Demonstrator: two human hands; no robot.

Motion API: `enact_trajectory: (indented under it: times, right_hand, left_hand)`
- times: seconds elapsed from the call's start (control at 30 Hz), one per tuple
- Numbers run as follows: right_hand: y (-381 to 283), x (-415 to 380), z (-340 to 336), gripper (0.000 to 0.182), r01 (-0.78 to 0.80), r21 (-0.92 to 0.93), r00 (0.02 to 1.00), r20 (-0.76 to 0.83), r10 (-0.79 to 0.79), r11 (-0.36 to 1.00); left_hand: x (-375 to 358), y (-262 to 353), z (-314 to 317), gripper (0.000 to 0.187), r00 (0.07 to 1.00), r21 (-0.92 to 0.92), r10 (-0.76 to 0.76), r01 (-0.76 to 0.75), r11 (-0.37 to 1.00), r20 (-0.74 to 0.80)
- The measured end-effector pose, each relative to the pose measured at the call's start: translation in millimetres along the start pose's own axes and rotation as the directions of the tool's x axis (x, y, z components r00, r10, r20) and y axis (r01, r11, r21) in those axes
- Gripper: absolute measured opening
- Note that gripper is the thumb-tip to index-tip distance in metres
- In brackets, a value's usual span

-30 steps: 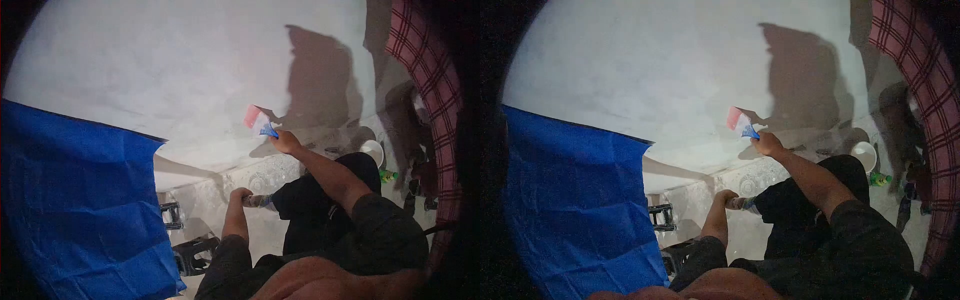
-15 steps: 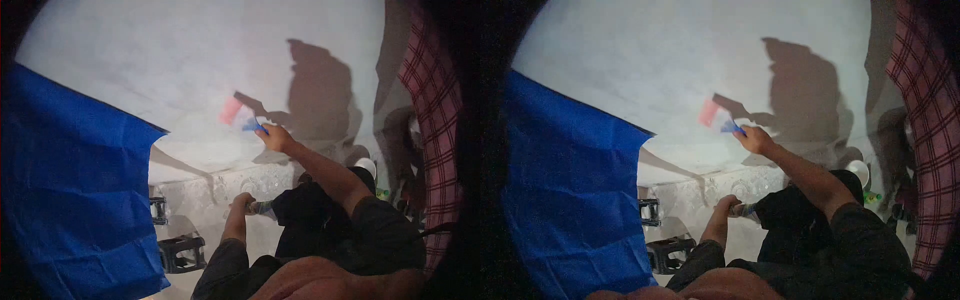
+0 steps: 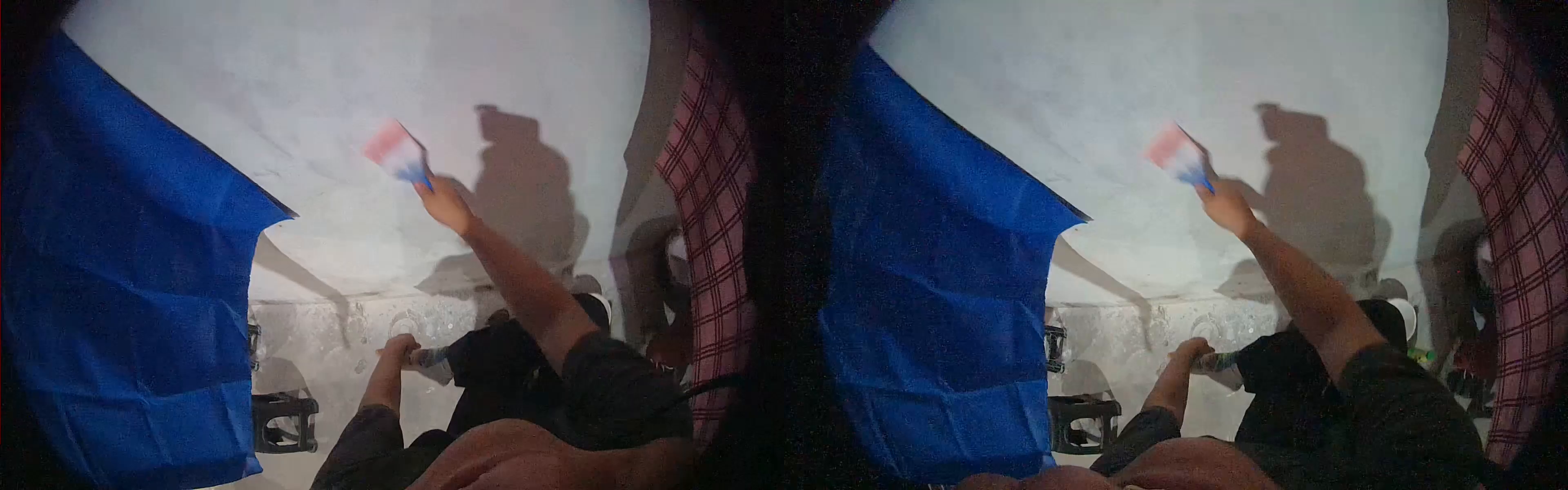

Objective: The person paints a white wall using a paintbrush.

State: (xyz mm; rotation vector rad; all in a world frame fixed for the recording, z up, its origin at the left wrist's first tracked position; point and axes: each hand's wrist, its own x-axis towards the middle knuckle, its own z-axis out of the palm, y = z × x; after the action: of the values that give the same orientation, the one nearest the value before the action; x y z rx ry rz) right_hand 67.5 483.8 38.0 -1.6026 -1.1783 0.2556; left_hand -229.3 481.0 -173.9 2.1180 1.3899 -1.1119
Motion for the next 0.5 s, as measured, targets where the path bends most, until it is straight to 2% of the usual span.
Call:
enact_trajectory:
  times: [0.03,0.07,0.1,0.13,0.17,0.2,0.23,0.27,0.3,0.33,0.37,0.4,0.43,0.5]
  right_hand:
    - [25.2,-24.8,7.7,0.041,-0.054,-0.046,0.998,-0.046,0.052,0.997]
    - [49.7,-49.5,15.0,0.04,-0.112,-0.087,0.99,-0.091,0.104,0.99]
    - [74.6,-72.3,15.3,0.043,-0.231,-0.141,0.973,-0.039,0.227,0.963]
    - [108.7,-94.0,13.2,0.047,-0.182,-0.371,0.971,0.08,0.226,0.911]
    - [131.4,-112.1,11.7,0.05,-0.447,-0.265,0.881,0.032,0.471,0.854]
    - [124.6,-138.8,-2.7,0.049,-0.47,-0.306,0.867,0.017,0.499,0.828]
    - [176.0,-158.3,4.2,0.048,-0.534,-0.384,0.82,-0.014,0.573,0.754]
    - [221.3,-168.3,11.7,0.047,-0.586,-0.46,0.77,-0.058,0.636,0.668]
    - [212.3,-173.5,3.7,0.047,-0.582,-0.461,0.776,-0.068,0.627,0.67]
    - [197.0,-176.6,-7.3,0.046,-0.599,-0.476,0.735,-0.008,0.678,0.644]
    - [179.9,-177.1,-14.1,0.045,-0.612,-0.492,0.69,0.052,0.722,0.62]
    - [172.0,-177.6,-12.9,0.045,-0.603,-0.49,0.704,0.043,0.709,0.629]
    - [168.4,-176.3,-12.6,0.046,-0.598,-0.478,0.701,0.077,0.709,0.643]
    - [159.6,-178.1,-11.9,0.046,-0.588,-0.468,0.707,0.097,0.7,0.659]
  left_hand:
    - [67.8,-30.4,26.3,0.049,0.979,0.021,0.179,-0.182,0.983,0.098]
    - [90.1,-37.4,40.4,0.046,0.981,-0.017,0.173,-0.172,0.985,0.093]
    - [98.2,-38.8,45.8,0.044,0.982,-0.054,0.166,-0.161,0.985,0.09]
    - [84.5,-37.4,40.1,0.044,0.983,-0.056,0.164,-0.16,0.986,0.078]
    - [60.1,-34.1,33.3,0.044,0.988,-0.072,0.128,-0.122,0.99,0.086]
    - [41.7,-34.7,30.8,0.045,0.991,-0.085,0.092,-0.083,0.993,0.099]
    - [42.9,-44.5,37.5,0.045,0.991,-0.083,0.088,-0.081,0.993,0.096]
    - [54.9,-55.1,49.7,0.044,0.987,-0.179,0.074,-0.049,0.983,0.139]
    - [61.9,-57.8,53.9,0.046,0.981,-0.272,0.07,-0.019,0.962,0.18]
    - [52.2,-53.3,46.9,0.046,0.984,-0.273,0.076,-0.03,0.961,0.162]
    - [40.5,-48.9,41.7,0.046,0.976,-0.272,-0.002,0.063,0.96,0.217]
    - [30.6,-45.7,35.5,0.046,0.959,-0.268,-0.078,0.154,0.951,0.272]
    - [28.9,-45.5,31.9,0.046,0.966,-0.278,-0.068,0.139,0.951,0.248]
    - [21.8,-55.0,41.4,0.045,0.983,-0.336,0.076,-0.016,0.942,0.167]
